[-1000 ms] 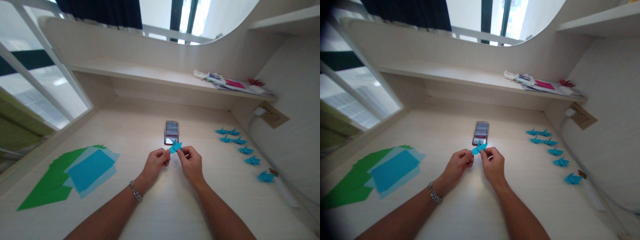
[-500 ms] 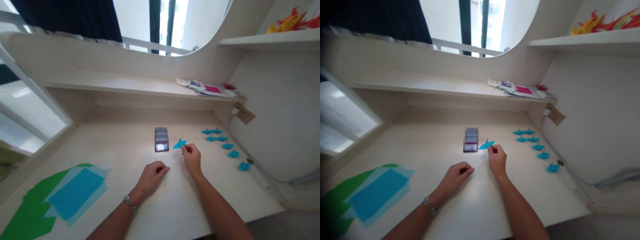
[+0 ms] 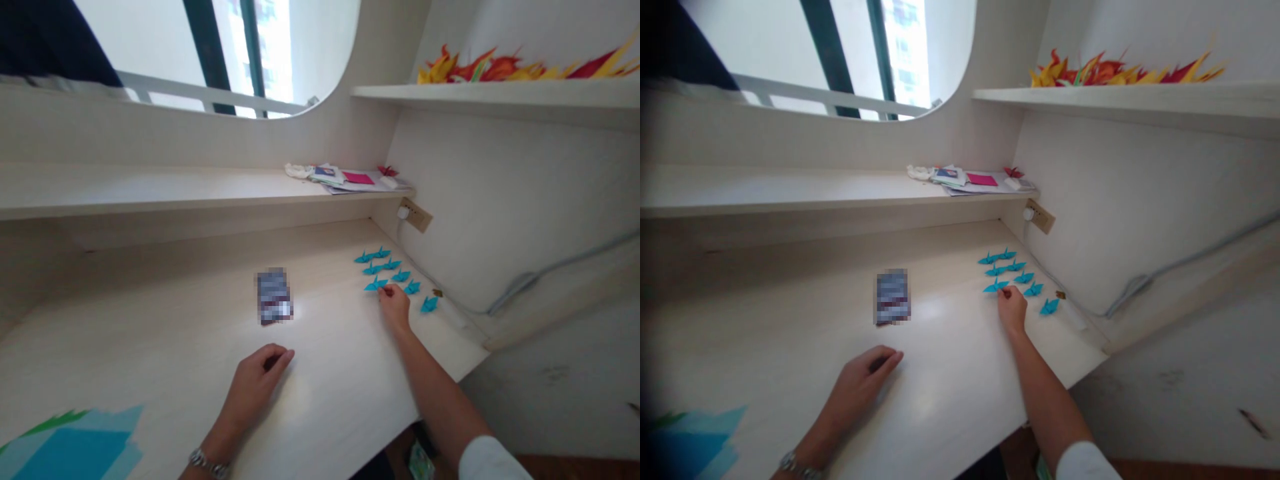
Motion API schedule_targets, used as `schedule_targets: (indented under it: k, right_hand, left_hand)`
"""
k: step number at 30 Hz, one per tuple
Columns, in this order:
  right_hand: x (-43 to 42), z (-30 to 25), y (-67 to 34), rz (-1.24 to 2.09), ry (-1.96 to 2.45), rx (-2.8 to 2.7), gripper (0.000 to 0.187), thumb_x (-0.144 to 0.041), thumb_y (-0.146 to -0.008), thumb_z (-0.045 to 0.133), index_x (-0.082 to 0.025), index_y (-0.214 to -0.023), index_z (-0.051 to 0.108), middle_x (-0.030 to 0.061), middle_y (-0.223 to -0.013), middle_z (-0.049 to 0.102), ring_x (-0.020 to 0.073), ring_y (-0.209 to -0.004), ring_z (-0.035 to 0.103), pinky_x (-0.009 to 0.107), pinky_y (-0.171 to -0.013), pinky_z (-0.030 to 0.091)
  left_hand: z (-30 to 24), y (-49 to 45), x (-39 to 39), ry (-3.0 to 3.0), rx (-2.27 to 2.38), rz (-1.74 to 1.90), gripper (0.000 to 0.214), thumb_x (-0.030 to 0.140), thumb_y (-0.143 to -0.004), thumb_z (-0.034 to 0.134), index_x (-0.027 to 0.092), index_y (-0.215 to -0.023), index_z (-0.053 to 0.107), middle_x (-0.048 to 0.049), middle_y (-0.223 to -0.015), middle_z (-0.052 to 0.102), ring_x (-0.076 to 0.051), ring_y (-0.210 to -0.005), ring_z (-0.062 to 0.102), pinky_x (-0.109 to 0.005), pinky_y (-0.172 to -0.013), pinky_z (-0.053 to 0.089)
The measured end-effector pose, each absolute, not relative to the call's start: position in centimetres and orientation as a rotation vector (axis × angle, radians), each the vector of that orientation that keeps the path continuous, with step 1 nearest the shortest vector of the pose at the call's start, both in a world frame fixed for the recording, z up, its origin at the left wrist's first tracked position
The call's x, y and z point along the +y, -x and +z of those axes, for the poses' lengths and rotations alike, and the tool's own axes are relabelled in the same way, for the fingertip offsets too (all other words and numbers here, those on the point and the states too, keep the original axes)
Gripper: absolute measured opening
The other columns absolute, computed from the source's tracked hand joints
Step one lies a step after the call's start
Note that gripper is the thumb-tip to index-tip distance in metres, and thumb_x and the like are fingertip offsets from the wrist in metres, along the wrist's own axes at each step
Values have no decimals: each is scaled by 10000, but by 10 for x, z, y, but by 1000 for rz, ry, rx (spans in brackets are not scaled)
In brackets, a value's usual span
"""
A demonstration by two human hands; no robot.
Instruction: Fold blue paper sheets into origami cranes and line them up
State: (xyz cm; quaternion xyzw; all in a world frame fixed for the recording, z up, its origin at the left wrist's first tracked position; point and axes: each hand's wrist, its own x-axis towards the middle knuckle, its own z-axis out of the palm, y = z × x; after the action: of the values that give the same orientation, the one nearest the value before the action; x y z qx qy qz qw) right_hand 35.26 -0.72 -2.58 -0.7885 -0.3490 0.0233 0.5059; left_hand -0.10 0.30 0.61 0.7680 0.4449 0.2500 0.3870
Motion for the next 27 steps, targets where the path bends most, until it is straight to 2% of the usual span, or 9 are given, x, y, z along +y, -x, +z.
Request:
schedule_targets:
  k: [8, 27]
  right_hand:
    - [-2, -35, -379, 21, 2038, -851, 212, -356, -742, 589, -190, -817, 697, 73, -835, 725, 226, -791, 650, 321, -760, 468]
    - [7, -31, -378, -13, 2211, -775, 212, -343, -773, 579, -191, -851, 704, 95, -843, 718, 252, -803, 636, 327, -696, 442]
  left_hand:
    - [4, 1, 6, -1988, 1146, 583, 340, 497, -839, 505, 199, -781, 659, -26, -786, 683, -214, -744, 610, -296, -702, 442]
    - [3, 0, 8, -1987, 1143, 565, 326, 490, -840, 510, 205, -793, 661, -16, -794, 684, -206, -752, 620, -284, -704, 456]
